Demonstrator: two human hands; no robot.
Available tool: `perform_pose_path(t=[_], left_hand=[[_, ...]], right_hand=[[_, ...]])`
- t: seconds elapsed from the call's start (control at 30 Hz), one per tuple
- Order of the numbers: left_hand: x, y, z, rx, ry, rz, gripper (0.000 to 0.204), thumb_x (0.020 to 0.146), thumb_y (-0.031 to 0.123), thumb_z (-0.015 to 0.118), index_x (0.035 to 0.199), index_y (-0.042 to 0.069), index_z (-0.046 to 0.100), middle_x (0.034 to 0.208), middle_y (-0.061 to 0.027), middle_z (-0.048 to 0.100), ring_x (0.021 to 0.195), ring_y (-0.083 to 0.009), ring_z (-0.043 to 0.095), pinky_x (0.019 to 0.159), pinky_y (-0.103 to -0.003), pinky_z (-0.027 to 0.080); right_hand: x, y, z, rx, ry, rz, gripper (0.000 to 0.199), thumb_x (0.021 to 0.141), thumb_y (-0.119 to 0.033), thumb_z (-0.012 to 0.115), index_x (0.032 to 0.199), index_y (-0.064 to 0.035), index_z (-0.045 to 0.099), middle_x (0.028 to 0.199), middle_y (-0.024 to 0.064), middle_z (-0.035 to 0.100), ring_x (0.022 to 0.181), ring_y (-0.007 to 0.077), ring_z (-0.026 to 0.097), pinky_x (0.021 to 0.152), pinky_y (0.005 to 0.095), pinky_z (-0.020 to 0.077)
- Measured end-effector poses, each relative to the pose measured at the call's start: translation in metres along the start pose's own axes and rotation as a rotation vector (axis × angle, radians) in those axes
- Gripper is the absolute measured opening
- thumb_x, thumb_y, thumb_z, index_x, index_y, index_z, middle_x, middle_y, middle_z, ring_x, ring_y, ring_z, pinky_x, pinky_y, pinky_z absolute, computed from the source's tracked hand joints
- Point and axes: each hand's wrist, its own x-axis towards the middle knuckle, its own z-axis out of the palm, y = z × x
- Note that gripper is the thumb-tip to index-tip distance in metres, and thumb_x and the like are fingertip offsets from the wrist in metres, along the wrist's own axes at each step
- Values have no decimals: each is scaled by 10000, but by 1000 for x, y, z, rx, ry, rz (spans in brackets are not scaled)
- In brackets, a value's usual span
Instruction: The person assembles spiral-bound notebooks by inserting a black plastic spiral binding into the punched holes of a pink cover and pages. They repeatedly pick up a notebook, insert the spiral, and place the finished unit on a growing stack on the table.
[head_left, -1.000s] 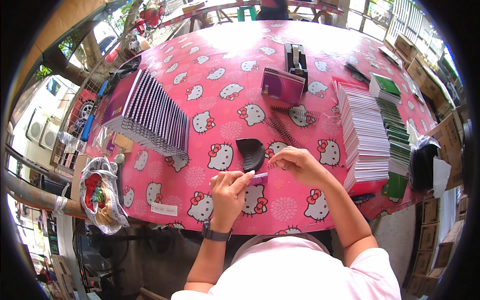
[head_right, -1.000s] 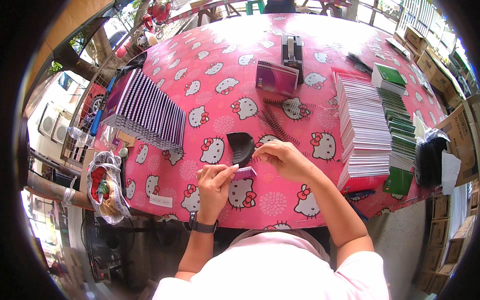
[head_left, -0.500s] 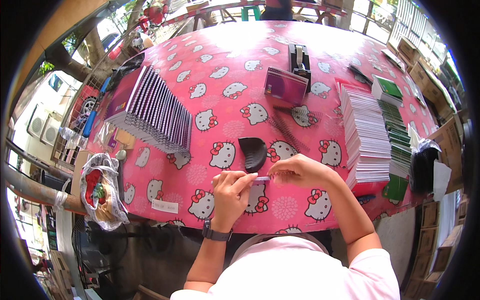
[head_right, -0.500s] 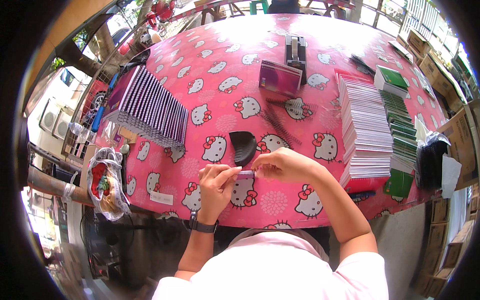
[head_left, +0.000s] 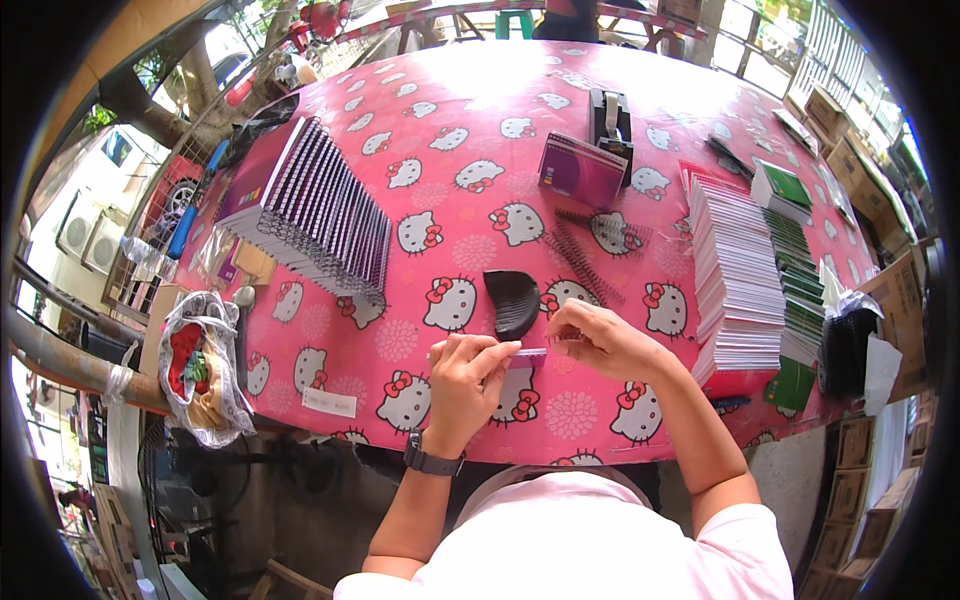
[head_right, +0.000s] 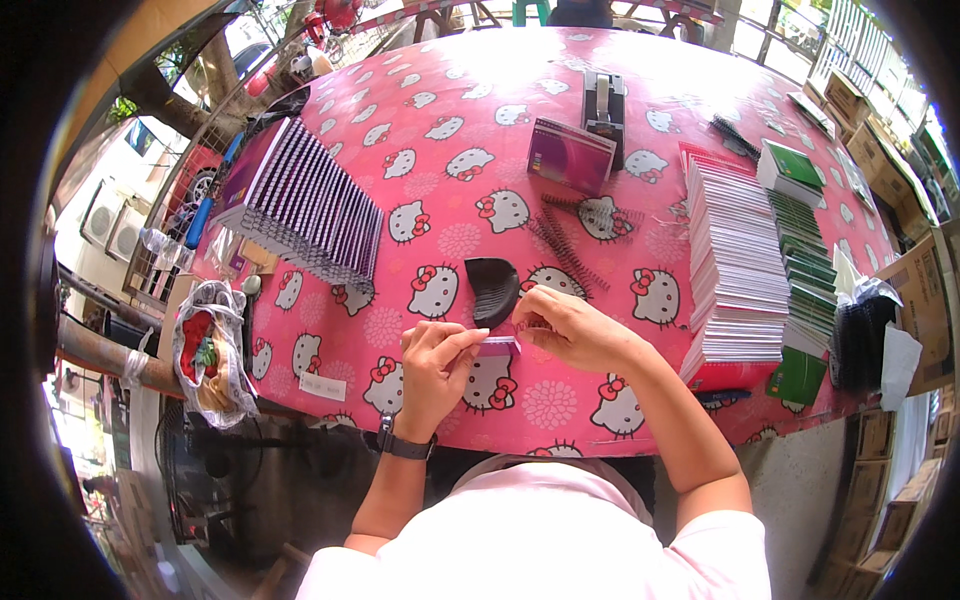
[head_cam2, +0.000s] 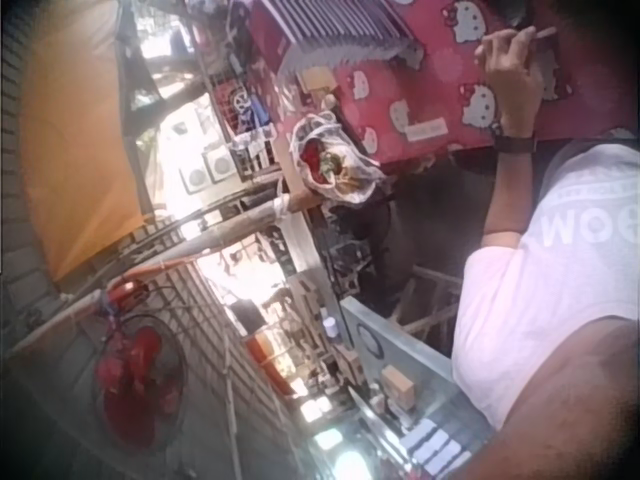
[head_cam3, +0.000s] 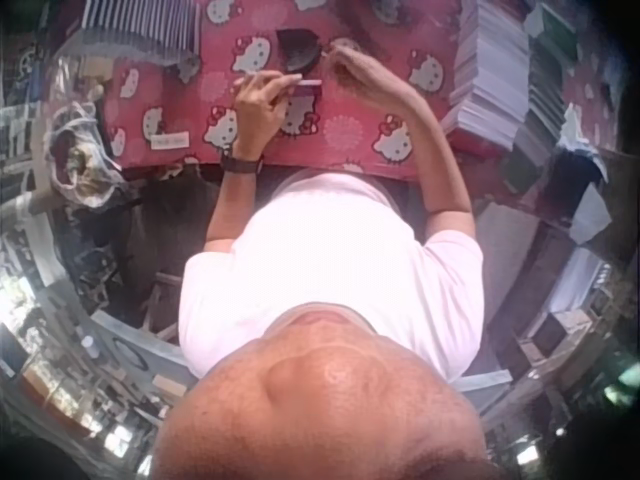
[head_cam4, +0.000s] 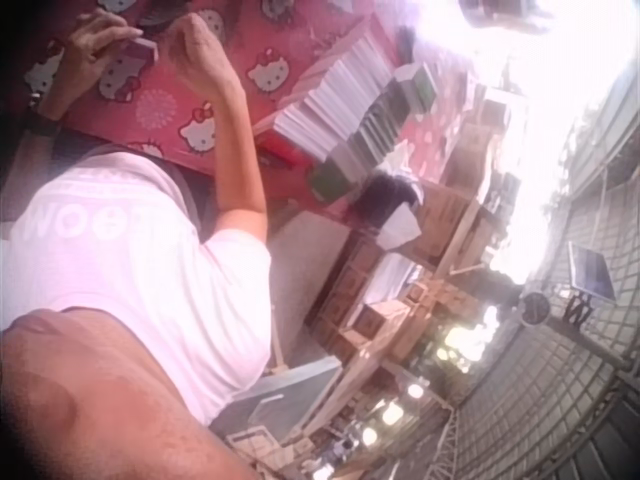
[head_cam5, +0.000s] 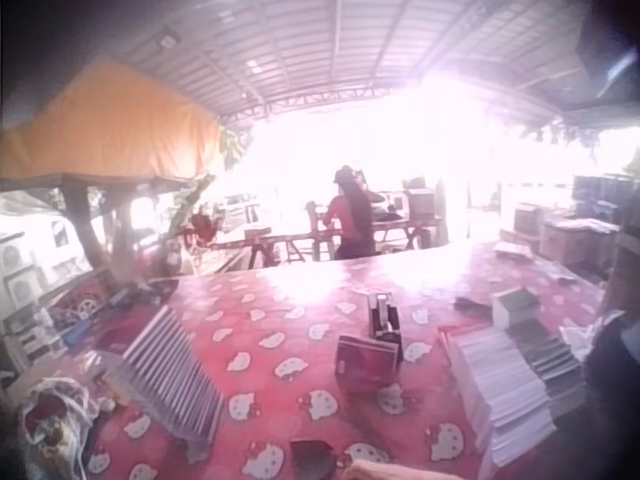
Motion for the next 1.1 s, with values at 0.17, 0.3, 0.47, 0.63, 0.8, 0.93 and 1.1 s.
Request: perform_pose_path(t=[0.17,0.3,0.47,0.63,0.8,0.93,1.1], left_hand=[[-1,0,0,12,-1,-7,180,761,72,700,926,145,715,803,15,619,776,-163,549,748,-316,369],[-1,1,0,3,-3,-12,187,760,70,700,929,147,715,802,17,618,775,-162,550,746,-316,371],[-2,-1,0,13,-11,-6,194,755,67,697,930,150,715,802,19,618,776,-161,551,746,-318,371],[-1,1,-1,2,-16,-7,223,735,37,687,925,151,717,800,22,613,774,-162,548,748,-319,368],[-3,0,-2,-13,-18,-4,241,722,18,682,920,150,716,798,21,608,769,-166,544,747,-322,365],[-3,1,-3,-9,-7,-4,239,719,17,683,916,148,715,799,20,608,771,-168,545,745,-322,363],[-4,0,-2,-4,-7,-9,222,738,33,681,927,145,709,802,16,610,782,-172,549,748,-327,367]], right_hand=[[3,-8,1,-20,-18,-9,119,852,11,588,965,-27,593,864,89,535,790,239,562,684,339,467],[3,-2,3,-87,34,-99,120,852,-2,598,968,-32,598,842,79,526,776,232,555,671,337,460],[3,-1,3,-62,-11,-58,117,858,-18,601,974,-37,598,841,85,525,764,233,553,668,337,457],[3,-3,3,-34,-29,-73,85,891,-67,568,964,-27,584,849,102,528,765,255,562,681,365,457],[3,-2,2,-77,-84,-47,113,910,-111,549,970,-21,582,842,110,546,763,276,573,688,382,460],[5,-5,3,-152,-77,-95,127,913,-122,546,983,-24,585,861,127,571,780,295,583,692,395,462],[6,-9,-1,-136,-162,-24,158,889,-113,575,1026,-34,572,897,135,588,816,304,590,706,402,469]])
